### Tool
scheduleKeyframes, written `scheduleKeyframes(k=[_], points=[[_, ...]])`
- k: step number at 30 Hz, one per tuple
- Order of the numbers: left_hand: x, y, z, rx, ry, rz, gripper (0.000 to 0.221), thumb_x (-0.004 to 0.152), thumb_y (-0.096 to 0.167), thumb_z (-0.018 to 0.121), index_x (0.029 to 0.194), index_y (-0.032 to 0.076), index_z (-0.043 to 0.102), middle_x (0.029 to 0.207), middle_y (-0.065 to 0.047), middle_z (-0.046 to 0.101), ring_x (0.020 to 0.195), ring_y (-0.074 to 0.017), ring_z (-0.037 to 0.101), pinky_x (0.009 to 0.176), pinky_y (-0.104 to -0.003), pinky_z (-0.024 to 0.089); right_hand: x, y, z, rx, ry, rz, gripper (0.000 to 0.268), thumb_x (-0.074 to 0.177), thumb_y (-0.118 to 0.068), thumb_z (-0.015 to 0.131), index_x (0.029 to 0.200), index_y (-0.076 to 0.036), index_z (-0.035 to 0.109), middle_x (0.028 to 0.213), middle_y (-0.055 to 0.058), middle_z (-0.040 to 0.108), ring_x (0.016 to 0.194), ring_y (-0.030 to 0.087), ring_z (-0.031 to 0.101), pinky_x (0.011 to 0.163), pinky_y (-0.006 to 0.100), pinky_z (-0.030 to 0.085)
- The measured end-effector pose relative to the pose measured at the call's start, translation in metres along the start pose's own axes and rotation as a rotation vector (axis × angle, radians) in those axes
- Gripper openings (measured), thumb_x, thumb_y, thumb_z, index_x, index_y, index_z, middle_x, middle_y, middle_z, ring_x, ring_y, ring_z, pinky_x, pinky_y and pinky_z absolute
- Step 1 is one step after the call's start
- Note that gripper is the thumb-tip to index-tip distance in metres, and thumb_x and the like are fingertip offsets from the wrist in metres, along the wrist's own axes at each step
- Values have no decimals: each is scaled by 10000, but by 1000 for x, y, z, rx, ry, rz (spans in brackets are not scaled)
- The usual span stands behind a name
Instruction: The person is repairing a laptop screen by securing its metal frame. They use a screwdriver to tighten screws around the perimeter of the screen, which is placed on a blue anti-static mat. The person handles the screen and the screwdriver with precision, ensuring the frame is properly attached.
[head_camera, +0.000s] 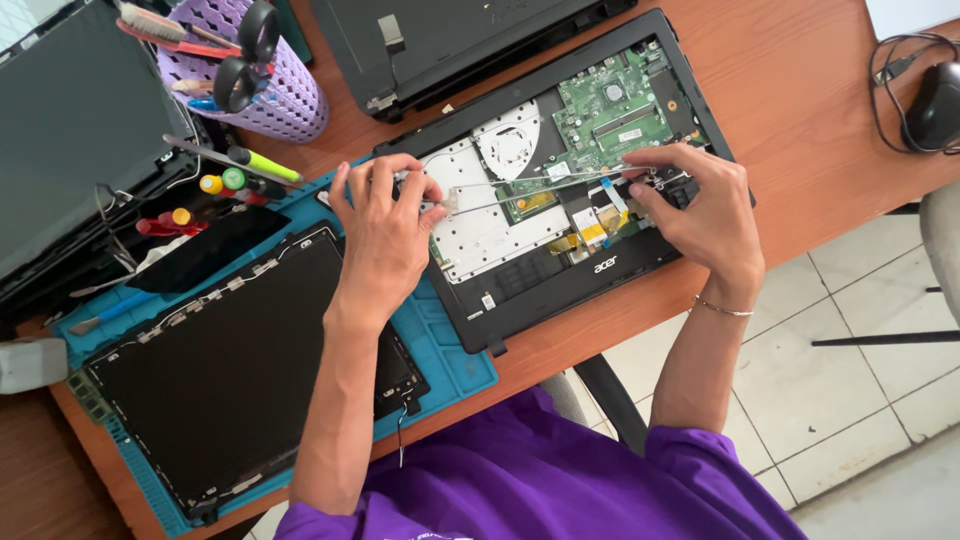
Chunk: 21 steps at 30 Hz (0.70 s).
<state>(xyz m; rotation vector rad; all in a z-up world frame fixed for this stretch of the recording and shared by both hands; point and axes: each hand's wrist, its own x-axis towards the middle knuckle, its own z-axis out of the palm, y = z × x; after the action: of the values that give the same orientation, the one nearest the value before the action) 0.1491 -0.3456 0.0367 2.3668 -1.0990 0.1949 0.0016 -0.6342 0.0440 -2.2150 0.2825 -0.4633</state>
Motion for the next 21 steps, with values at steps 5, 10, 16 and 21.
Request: scheduleKeyframes(k=[5, 10, 16, 21], points=[[-6, -4, -9, 12, -2, 20, 139, 931, 200, 777, 1013, 156, 673, 1015, 15, 585, 1114, -227, 546, 1192, -566, 207, 2, 5, 5, -25, 38, -22, 256, 897, 0, 792, 1147, -47, 761, 1018, 80, 783, 985, 187, 762, 1173, 454, 417], [-11, -7, -15, -82, 59, 5, 97, 971, 175, 760, 984, 153, 667, 946, 32, 618, 1015, -208, 582, 1173, -525, 251, 5, 9, 10, 4, 80, -24, 198, 934, -7, 780, 1124, -64, 773, 998, 61, 780, 982, 179, 755, 1314, 576, 262], [-24, -4, -29, -262, 104, -47, 92, 991, 149, 739, 1021, 109, 663, 957, 6, 670, 943, -213, 644, 1118, -455, 311, 8, -6, 23, 95, 178, -2, 136, 954, 31, 759, 1082, -16, 755, 1008, 62, 779, 963, 171, 746, 1327, 565, 234], [-50, -2, -48, -327, 136, -145, 91, 951, 140, 765, 1008, 93, 711, 933, -38, 711, 933, -248, 666, 1043, -406, 426, 7, -25, 46, 354, 204, 4, 173, 977, 73, 729, 1145, 35, 709, 1103, 112, 743, 1067, 170, 729, 1037, 404, 562]])
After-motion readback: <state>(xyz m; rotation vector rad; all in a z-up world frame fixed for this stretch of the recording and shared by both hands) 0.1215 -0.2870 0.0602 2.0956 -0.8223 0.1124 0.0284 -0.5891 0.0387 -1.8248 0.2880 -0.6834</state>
